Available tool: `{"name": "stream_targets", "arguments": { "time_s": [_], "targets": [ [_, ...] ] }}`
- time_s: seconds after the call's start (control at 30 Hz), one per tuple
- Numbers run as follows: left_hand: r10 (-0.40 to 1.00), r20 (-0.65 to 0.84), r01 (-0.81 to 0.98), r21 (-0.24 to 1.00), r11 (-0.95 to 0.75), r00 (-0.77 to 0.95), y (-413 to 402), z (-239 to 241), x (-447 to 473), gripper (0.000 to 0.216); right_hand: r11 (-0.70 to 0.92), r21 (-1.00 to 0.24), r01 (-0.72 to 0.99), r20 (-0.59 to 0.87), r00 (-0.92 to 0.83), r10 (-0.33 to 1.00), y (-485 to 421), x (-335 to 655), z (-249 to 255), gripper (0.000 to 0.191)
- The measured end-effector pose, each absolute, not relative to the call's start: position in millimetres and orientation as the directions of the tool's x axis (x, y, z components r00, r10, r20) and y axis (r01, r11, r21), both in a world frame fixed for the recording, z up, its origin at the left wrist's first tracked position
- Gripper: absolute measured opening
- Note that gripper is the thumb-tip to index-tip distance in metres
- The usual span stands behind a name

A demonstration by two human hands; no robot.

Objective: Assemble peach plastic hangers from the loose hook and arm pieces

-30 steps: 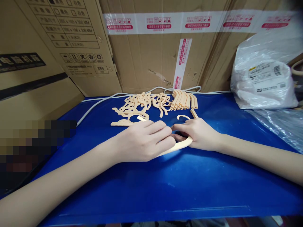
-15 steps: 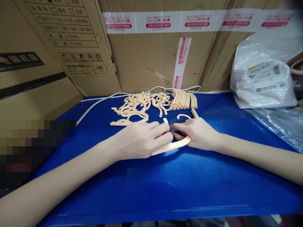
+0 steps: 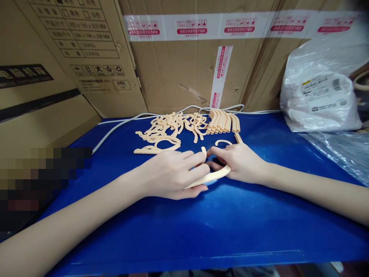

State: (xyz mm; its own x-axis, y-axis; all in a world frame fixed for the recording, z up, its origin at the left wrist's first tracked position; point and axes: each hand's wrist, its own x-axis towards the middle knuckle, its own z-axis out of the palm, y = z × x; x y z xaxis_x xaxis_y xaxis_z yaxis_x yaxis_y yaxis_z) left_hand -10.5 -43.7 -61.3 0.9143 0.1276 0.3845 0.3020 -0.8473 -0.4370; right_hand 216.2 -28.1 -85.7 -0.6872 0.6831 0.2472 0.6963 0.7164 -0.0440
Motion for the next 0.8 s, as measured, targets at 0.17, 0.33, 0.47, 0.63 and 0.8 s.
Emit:
{"name": "stream_targets", "arguments": {
  "time_s": [0.17,0.33,0.47,0.63,0.8],
  "targets": [
    [0.144,0.379,0.311,-0.427,-0.849,0.914,-45.1,-59.3,-8.8,0.022,0.717,-0.051,0.695,0.25,-0.686,0.683,-28.8,216.6,-85.8,0.032],
    [0.155,0.382,0.323,-0.428,-0.844,0.911,-45.5,-58.8,-8.6,0.02,0.718,-0.038,0.695,0.253,-0.689,0.679,-29.1,216.7,-85.4,0.031],
    [0.161,0.374,0.323,-0.421,-0.848,0.913,-45.1,-60.2,-8.6,0.02,0.724,-0.026,0.69,0.266,-0.693,0.67,-28.8,216.6,-85.3,0.03],
    [0.169,0.379,0.336,-0.432,-0.837,0.91,-45.4,-61.4,-8.9,0.019,0.727,-0.027,0.687,0.286,-0.691,0.664,-28.9,216.5,-85.8,0.03],
    [0.171,0.379,0.335,-0.424,-0.841,0.909,-45.9,-61.1,-9.3,0.019,0.73,-0.047,0.682,0.286,-0.691,0.664,-28.4,216.4,-86.2,0.031]
  ]
}}
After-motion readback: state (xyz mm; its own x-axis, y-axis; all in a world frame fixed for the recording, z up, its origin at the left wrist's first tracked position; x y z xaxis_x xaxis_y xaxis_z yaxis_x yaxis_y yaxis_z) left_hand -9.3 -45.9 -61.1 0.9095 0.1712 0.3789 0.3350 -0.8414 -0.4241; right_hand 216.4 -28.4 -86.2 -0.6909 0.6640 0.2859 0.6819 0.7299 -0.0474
